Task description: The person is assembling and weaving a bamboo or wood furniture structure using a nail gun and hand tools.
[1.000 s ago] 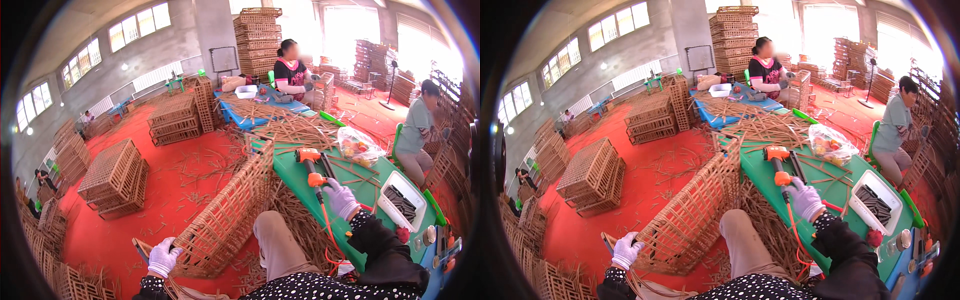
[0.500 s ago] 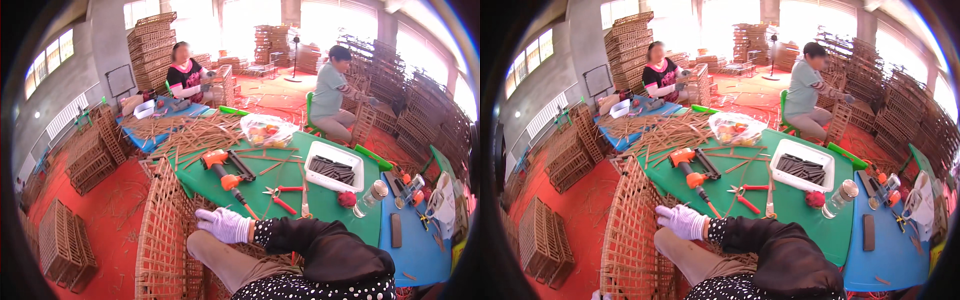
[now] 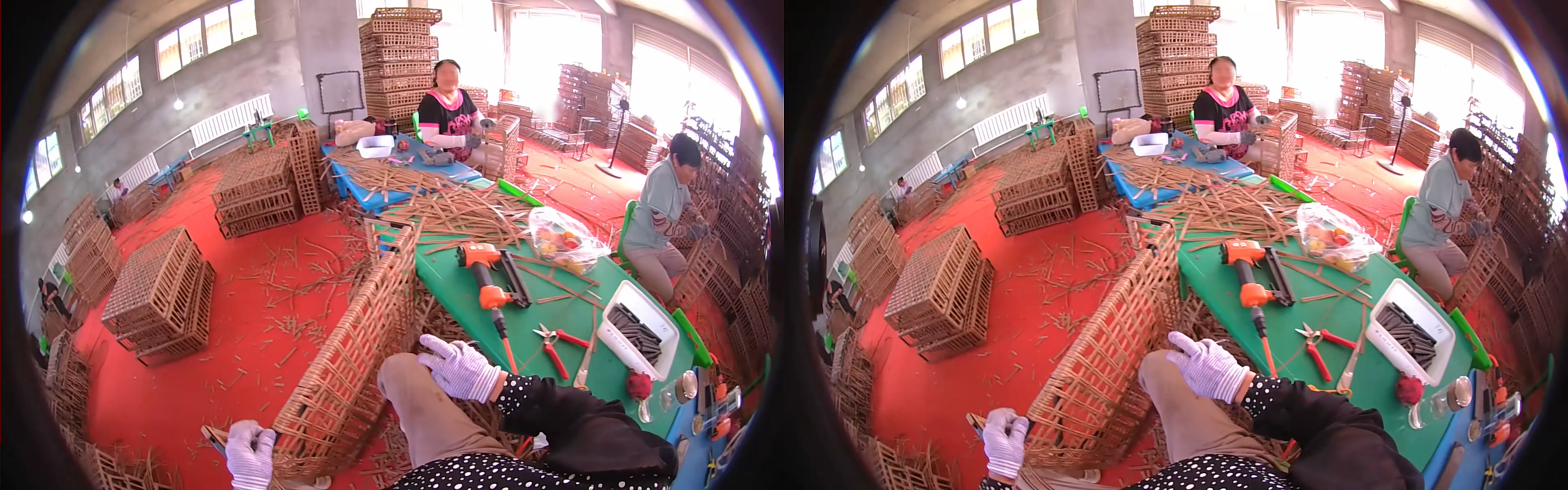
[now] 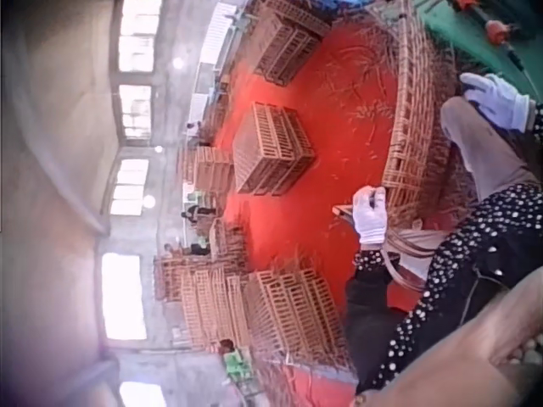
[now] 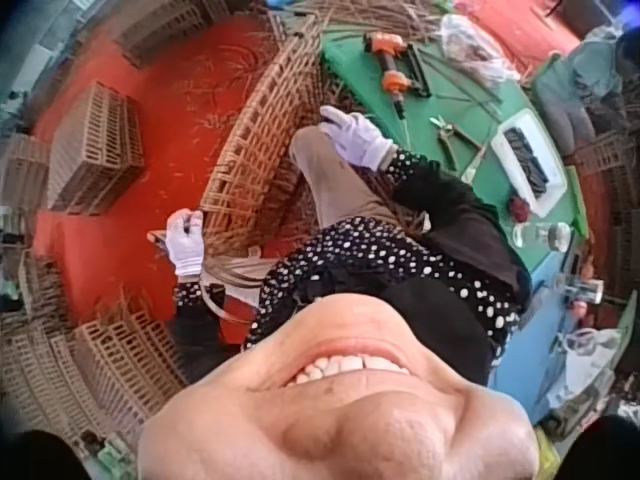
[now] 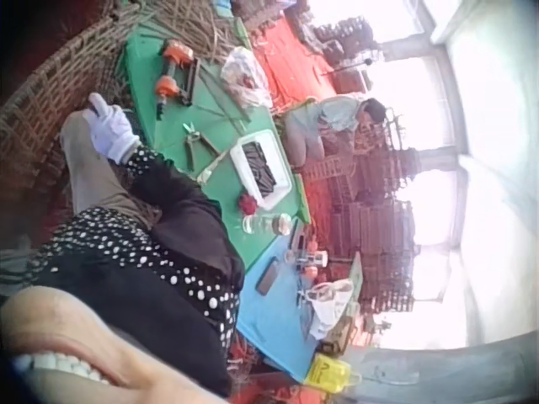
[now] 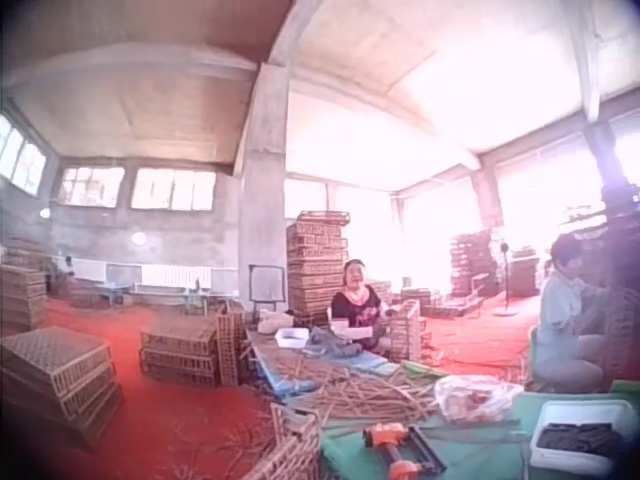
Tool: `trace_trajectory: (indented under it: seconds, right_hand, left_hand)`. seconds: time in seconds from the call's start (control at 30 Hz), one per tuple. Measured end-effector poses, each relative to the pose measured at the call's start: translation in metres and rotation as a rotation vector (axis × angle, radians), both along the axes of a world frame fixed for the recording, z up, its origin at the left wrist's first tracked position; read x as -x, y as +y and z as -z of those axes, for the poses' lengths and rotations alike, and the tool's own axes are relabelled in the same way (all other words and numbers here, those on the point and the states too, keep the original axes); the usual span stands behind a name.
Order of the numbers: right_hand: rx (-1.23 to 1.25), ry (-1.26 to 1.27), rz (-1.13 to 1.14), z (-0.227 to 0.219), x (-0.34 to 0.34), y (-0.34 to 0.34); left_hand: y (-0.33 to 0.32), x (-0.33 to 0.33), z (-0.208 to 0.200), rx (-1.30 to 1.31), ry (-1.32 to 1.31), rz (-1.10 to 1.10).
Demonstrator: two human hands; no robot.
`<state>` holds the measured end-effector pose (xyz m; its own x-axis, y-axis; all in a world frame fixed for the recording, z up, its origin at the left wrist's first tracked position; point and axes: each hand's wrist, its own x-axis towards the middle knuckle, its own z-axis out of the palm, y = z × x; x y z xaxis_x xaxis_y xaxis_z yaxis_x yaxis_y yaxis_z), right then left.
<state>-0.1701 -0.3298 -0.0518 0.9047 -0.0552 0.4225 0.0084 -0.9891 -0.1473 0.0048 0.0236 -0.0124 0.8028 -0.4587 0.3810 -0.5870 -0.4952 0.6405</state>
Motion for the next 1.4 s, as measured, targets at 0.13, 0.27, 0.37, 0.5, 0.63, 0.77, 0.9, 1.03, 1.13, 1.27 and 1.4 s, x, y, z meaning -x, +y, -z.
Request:
trace_trajectory:
  seconds: [0.13, 0.27, 0.37, 0.5, 0.63, 0.77, 0.9, 1.03, 1.13, 1.27, 1.4]
  right_hand:
    - [0.046, 0.061, -0.031, -0.003, -0.019, 0.01]
    - [0.021, 0.085, -0.109, -0.008, -0.029, 0.017]
    - [-0.028, 0.029, -0.121, 0.0, -0.036, 0.022]
    - [-0.071, 0.01, -0.119, 0.015, -0.033, 0.022]
    - [-0.102, 0.026, -0.111, 0.024, -0.032, 0.02]
    - [-0.29, 0.024, -0.114, 0.044, -0.025, 0.029]
    - [-0.143, 0.004, -0.152, 0.024, -0.033, 0.019]
    - [-0.157, -0.159, -0.165, -0.043, -0.045, 0.009]
    - [-0.113, -0.44, -0.154, -0.115, -0.035, 0.012]
    - [-0.376, -0.894, -0.368, -0.182, -0.031, 0.03]
    - [-0.502, -1.008, -0.441, -0.24, -0.029, 0.071]
  left_hand:
    - [0.005, -0.002, 0.01, -0.119, -0.142, 0.06]
    - [-0.009, 0.003, 0.002, -0.394, -0.561, -0.053]
    - [-0.003, -0.001, -0.015, -0.397, -0.202, 0.042]
    - [-0.005, -0.009, -0.011, -0.157, 0.081, 0.113]
    - [-0.007, -0.015, -0.004, -0.091, 0.257, 0.085]
    - [-0.007, -0.012, -0.015, -0.066, 0.244, 0.149]
    - [-0.015, -0.017, -0.024, -0.194, 0.282, 0.192]
    - [-0.01, -0.021, -0.015, -0.197, 0.162, 0.241]
    - [-0.005, -0.022, -0.01, -0.204, 0.066, 0.278]
    - [-0.006, -0.014, -0.01, -0.176, 0.163, 0.258]
    - [0.005, -0.007, 0.001, -0.15, 0.138, 0.086]
